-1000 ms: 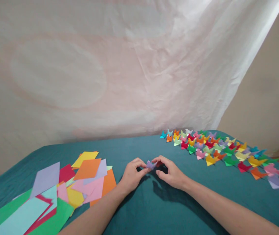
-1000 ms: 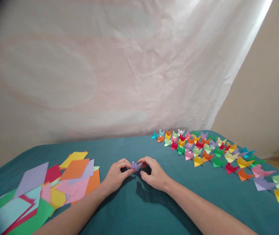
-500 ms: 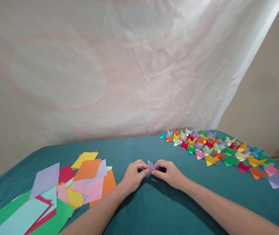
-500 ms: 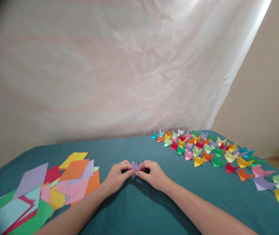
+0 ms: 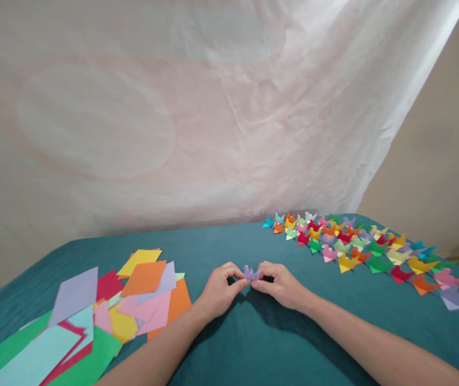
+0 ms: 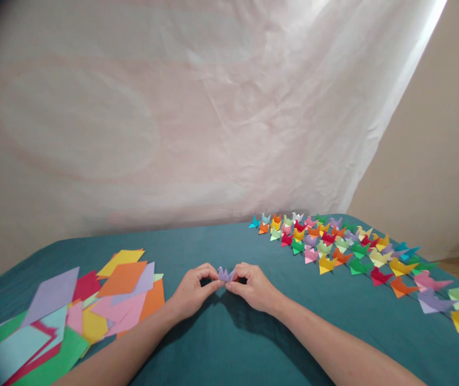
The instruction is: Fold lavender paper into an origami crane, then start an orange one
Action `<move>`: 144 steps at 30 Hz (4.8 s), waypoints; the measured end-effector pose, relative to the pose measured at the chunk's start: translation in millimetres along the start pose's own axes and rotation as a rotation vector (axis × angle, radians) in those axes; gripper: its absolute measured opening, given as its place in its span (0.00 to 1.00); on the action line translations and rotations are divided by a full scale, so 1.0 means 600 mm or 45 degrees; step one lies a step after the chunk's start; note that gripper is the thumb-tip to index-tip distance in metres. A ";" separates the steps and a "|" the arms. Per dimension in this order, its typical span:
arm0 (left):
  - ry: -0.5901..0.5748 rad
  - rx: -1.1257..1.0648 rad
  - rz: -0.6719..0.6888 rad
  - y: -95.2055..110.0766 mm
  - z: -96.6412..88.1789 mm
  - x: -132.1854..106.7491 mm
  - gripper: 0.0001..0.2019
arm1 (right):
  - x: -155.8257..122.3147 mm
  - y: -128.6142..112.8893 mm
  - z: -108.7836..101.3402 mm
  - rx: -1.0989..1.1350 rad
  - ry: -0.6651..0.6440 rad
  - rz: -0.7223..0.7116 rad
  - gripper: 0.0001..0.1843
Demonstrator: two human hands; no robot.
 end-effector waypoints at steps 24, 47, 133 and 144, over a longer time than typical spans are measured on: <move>-0.040 0.113 0.032 -0.009 0.006 -0.002 0.07 | 0.001 -0.001 -0.001 -0.059 0.158 -0.030 0.05; 0.091 0.305 0.107 -0.022 0.008 -0.004 0.17 | 0.004 0.033 0.008 -0.473 -0.009 0.045 0.12; 0.010 0.377 0.118 -0.012 0.011 -0.005 0.05 | 0.000 0.027 -0.005 -0.411 0.052 -0.016 0.03; -0.035 0.480 0.124 -0.009 0.012 -0.006 0.09 | 0.001 0.026 -0.003 -0.474 0.010 -0.002 0.10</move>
Point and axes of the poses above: each hand's wrist, its own x-axis towards the middle knuckle, its own z-axis out of the palm, y = z × x, the point moved 3 cm from there along x, towards the middle knuckle, and after that the axes turned 1 degree about -x, right-handed, at the moved point
